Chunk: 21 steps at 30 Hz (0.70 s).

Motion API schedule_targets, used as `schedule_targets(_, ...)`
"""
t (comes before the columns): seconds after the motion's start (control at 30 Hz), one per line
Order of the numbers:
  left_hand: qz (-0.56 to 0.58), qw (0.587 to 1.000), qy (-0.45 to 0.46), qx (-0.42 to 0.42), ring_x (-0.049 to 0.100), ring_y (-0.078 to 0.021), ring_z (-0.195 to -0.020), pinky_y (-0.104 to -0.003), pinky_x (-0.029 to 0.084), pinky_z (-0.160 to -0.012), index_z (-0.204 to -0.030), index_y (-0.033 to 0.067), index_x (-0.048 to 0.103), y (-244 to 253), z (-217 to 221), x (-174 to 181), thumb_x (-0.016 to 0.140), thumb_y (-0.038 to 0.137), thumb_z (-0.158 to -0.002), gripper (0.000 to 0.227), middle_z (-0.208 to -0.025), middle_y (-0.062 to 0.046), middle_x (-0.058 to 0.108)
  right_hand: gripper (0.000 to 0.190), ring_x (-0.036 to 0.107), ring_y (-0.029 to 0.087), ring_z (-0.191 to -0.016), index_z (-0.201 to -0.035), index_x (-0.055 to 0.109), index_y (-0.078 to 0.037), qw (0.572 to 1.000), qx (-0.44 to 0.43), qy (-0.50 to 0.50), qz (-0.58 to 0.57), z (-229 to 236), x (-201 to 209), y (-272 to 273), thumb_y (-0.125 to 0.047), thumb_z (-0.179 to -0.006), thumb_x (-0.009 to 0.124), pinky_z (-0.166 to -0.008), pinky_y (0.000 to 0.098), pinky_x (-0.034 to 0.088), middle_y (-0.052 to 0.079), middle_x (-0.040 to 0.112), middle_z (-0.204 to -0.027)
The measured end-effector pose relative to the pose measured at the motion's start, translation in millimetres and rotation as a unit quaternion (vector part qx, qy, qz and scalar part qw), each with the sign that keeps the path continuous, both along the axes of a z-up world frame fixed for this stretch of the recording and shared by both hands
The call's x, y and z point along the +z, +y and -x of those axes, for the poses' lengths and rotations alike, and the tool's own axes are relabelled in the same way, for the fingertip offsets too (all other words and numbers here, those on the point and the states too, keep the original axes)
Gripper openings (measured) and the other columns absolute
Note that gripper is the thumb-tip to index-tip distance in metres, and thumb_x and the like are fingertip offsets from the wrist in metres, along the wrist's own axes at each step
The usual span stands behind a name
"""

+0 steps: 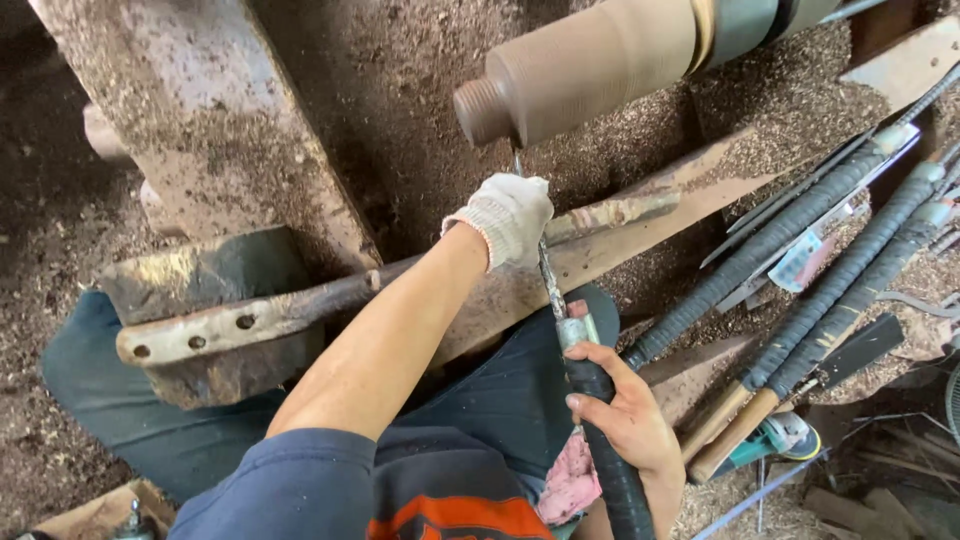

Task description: The person sits at a foot-powered lathe and shapes a spinning wooden workpiece, holding a chisel against the rotating wood to cut its surface. Near the end they stop the lathe and use a ruler to measure the turned wooden piece.

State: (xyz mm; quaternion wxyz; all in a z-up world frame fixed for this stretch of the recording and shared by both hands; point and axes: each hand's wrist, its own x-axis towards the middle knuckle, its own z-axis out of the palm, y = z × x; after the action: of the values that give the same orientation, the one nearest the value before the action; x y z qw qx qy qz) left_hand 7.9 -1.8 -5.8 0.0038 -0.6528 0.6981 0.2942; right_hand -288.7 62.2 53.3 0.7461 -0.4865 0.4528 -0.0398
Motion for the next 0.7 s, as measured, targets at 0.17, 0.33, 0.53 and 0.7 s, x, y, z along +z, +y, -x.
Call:
schedule_targets(0.17, -0.029, 0.999, 0.003, 0.023, 0.072, -0.0359, -0.092, -0.043, 0.059, -0.080, -0.090, 0.0069, 0.077, 0.7, -1.2, 9.3, 0.083, 0.029, -0.067, 0.032, -0.099, -0.018, 0.069, 0.055, 0.058, 0.009, -0.078, -0.131, 0.060, -0.005, 1.000, 0.001, -0.013, -0.008, 2.0, -4.6, 1.6, 0.012, -0.079, 0.071, -0.067, 0.0249, 0.050, 0.003, 0.057, -0.106)
schedule_targets(0.33, -0.046, 0.999, -0.009, 0.025, 0.072, -0.0358, -0.093, -0.042, 0.059, -0.082, -0.089, 0.0077, 0.076, 1.4, 2.1, 10.6, 0.083, 0.029, -0.068, 0.030, -0.101, -0.017, 0.068, 0.052, 0.060, 0.011, -0.074, -0.129, 0.060, -0.006, 1.000, 0.001, 0.020, -0.014, 3.9, -7.0, -0.4, 0.010, -0.080, 0.071, -0.066, 0.0265, 0.052, 0.005, 0.059, -0.102)
schedule_targets(0.53, -0.025, 0.998, -0.010, 0.049, 0.071, -0.0369, -0.093, -0.043, 0.058, -0.081, -0.090, 0.0061, 0.074, 2.7, 2.7, 17.2, 0.084, 0.027, -0.065, 0.034, -0.101, -0.018, 0.068, 0.054, 0.059, 0.011, -0.076, -0.131, 0.060, -0.007, 0.999, -0.008, -0.025, -0.035, 11.1, -13.5, -4.4, 0.010, -0.081, 0.071, -0.068, 0.0266, 0.052, 0.007, 0.057, -0.100)
schedule_targets(0.7, -0.015, 0.998, -0.019, 0.059, 0.072, -0.0372, -0.093, -0.043, 0.059, -0.081, -0.093, 0.0051, 0.074, 3.7, 6.2, 6.7, 0.083, 0.027, -0.068, 0.034, -0.100, -0.018, 0.069, 0.053, 0.058, 0.010, -0.074, -0.129, 0.061, -0.007, 0.999, 0.019, -0.007, -0.024, 15.1, -11.8, -15.9, 0.010, -0.080, 0.072, -0.065, 0.0260, 0.051, 0.005, 0.056, -0.096)
